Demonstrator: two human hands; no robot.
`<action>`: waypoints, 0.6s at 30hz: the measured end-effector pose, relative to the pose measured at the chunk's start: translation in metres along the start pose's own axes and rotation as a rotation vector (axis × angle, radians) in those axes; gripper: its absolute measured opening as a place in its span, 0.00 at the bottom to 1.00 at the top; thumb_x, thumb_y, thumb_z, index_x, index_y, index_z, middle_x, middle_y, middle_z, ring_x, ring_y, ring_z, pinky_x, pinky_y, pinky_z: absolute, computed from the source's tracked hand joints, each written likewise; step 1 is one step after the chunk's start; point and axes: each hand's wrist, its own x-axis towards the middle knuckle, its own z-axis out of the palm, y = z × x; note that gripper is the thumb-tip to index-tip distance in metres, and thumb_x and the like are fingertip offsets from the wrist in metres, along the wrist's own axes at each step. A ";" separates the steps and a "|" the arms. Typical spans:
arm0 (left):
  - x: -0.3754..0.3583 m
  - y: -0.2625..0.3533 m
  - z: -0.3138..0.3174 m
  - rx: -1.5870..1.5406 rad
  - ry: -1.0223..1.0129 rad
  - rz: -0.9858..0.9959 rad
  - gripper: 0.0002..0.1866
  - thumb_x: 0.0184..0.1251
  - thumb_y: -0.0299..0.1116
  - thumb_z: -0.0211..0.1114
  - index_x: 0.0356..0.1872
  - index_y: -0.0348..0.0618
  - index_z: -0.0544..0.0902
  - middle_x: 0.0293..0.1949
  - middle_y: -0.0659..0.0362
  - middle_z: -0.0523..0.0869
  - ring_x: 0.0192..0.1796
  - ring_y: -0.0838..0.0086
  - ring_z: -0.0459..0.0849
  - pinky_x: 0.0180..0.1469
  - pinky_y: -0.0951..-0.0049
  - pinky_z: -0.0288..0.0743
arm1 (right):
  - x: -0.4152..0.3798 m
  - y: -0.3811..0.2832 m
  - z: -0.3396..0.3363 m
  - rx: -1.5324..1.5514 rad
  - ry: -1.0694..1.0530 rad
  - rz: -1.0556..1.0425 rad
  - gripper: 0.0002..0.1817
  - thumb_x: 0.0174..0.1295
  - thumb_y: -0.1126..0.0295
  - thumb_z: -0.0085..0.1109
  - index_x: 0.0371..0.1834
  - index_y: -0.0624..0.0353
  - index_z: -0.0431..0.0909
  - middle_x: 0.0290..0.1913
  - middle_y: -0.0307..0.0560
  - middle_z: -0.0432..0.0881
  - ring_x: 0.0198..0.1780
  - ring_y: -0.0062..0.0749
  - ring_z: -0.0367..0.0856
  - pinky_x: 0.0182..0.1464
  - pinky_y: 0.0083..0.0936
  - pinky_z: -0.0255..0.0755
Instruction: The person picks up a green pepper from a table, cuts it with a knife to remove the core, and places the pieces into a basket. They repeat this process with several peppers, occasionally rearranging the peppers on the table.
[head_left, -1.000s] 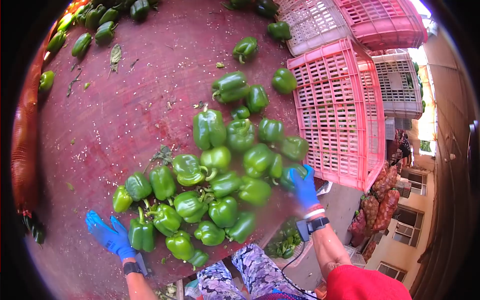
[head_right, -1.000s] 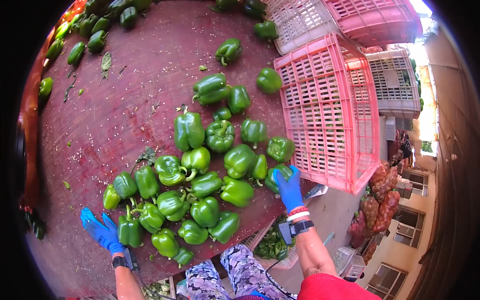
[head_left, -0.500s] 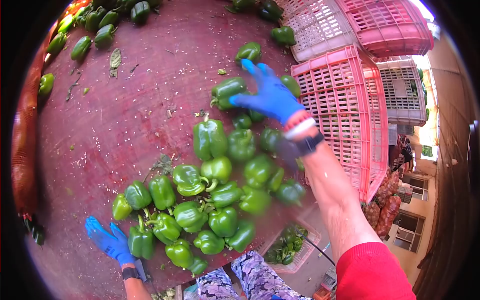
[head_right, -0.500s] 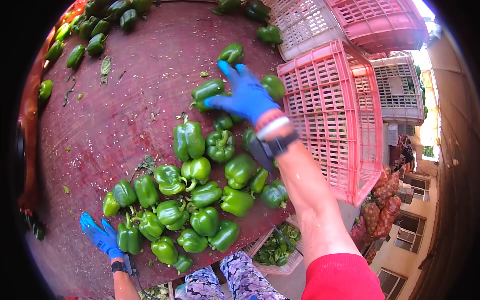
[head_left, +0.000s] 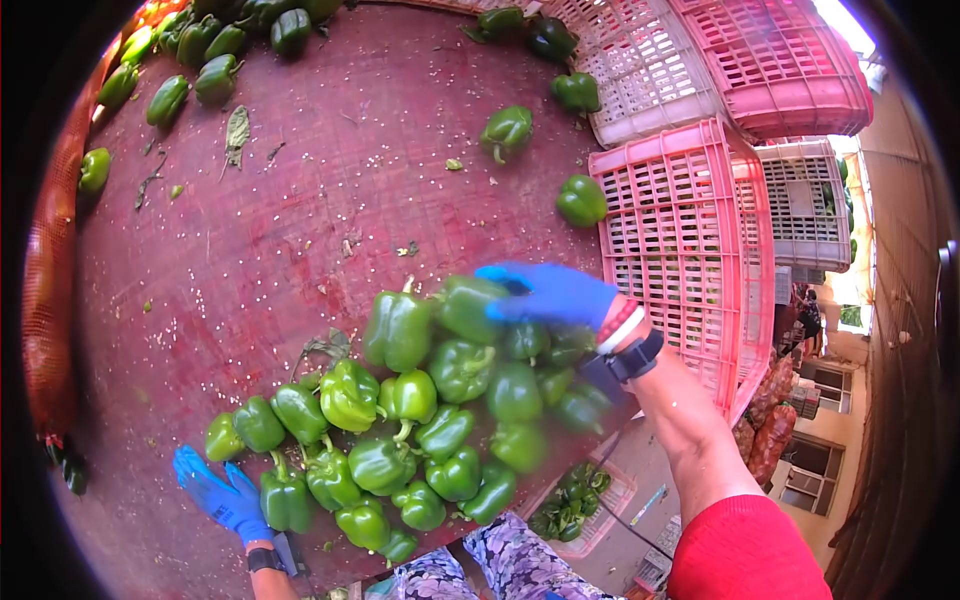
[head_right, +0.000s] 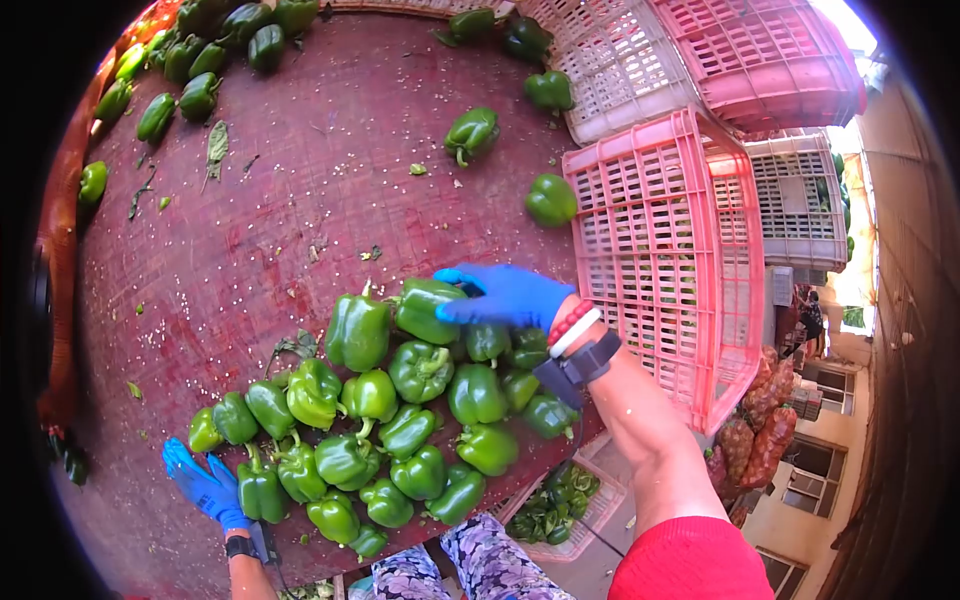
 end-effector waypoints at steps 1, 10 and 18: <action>-0.001 -0.002 0.002 -0.008 0.009 0.011 0.36 0.73 0.36 0.58 0.79 0.36 0.59 0.79 0.45 0.62 0.81 0.49 0.58 0.82 0.50 0.48 | 0.016 -0.005 -0.028 -0.101 -0.011 0.075 0.39 0.62 0.45 0.70 0.70 0.58 0.71 0.60 0.57 0.82 0.60 0.39 0.81 0.66 0.36 0.73; -0.006 -0.014 0.015 -0.012 0.019 0.034 0.35 0.73 0.35 0.57 0.79 0.36 0.59 0.78 0.45 0.62 0.81 0.49 0.57 0.82 0.51 0.48 | 0.184 0.005 -0.095 -0.161 0.773 0.176 0.51 0.48 0.45 0.77 0.74 0.52 0.65 0.70 0.69 0.69 0.67 0.63 0.75 0.69 0.47 0.72; -0.005 -0.009 0.010 -0.036 0.015 0.027 0.36 0.70 0.31 0.58 0.77 0.33 0.60 0.78 0.43 0.63 0.80 0.45 0.57 0.82 0.48 0.49 | 0.025 -0.004 -0.039 -0.380 0.139 0.012 0.36 0.60 0.45 0.69 0.68 0.52 0.74 0.64 0.64 0.75 0.65 0.58 0.77 0.67 0.45 0.73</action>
